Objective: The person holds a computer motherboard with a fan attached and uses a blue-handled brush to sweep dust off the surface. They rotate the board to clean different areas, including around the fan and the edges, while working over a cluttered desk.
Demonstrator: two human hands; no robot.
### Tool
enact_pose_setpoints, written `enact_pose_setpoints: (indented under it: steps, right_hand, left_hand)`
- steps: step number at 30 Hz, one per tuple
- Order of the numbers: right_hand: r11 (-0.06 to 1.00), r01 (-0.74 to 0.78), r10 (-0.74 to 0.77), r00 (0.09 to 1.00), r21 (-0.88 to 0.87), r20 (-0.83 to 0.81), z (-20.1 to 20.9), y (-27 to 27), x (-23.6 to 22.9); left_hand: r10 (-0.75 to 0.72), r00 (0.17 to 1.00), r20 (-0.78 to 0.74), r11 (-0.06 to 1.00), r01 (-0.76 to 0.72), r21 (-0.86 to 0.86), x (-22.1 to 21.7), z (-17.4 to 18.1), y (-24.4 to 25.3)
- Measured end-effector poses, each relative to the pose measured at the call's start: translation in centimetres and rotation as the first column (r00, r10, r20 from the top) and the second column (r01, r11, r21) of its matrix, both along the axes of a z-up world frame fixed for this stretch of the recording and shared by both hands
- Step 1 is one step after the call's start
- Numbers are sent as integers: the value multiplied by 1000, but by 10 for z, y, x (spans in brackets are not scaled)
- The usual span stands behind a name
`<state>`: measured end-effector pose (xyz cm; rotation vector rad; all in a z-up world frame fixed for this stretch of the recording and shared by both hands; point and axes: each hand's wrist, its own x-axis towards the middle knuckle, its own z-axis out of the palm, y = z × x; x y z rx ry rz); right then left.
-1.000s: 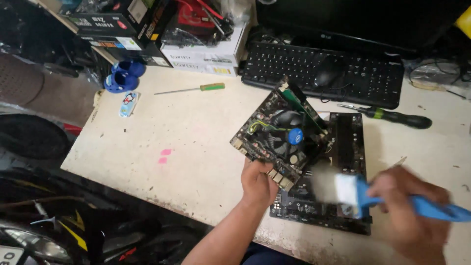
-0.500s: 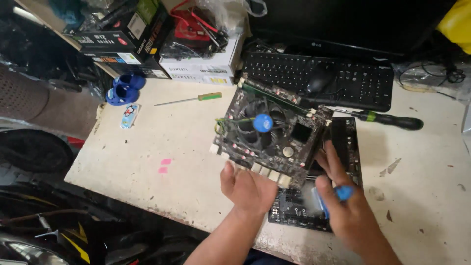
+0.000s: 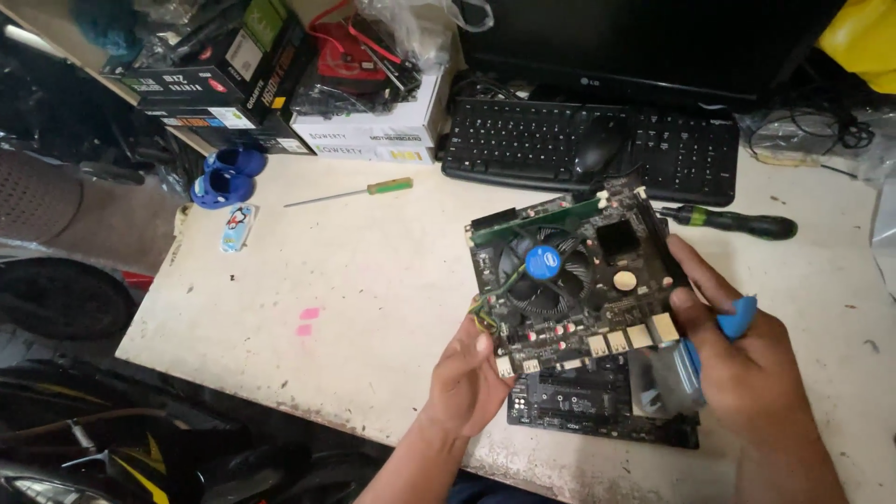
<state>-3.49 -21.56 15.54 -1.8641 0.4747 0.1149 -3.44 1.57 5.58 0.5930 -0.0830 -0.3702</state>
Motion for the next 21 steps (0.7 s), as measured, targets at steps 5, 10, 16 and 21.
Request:
enact_pose_setpoints:
  steps: [5, 10, 16, 21]
  right_hand:
    - [1000, -12, 13, 999, -27, 39, -1, -5, -4]
    - [984, -112, 140, 968, -136, 210, -15, -6, -6]
    - [975, -183, 194, 977, -124, 90, -12, -10, -11]
    - [855, 96, 205, 840, -510, 503, -37, -43, -31]
  left_hand:
    - [-8, 996, 92, 997, 15, -73, -1, -6, 2]
    - [188, 923, -336, 955, -92, 282, 3, 15, -12]
    - [334, 862, -382, 921, -213, 325, 1, 15, -19]
    - [399, 891, -216, 906, -346, 245, 5, -4, -13]
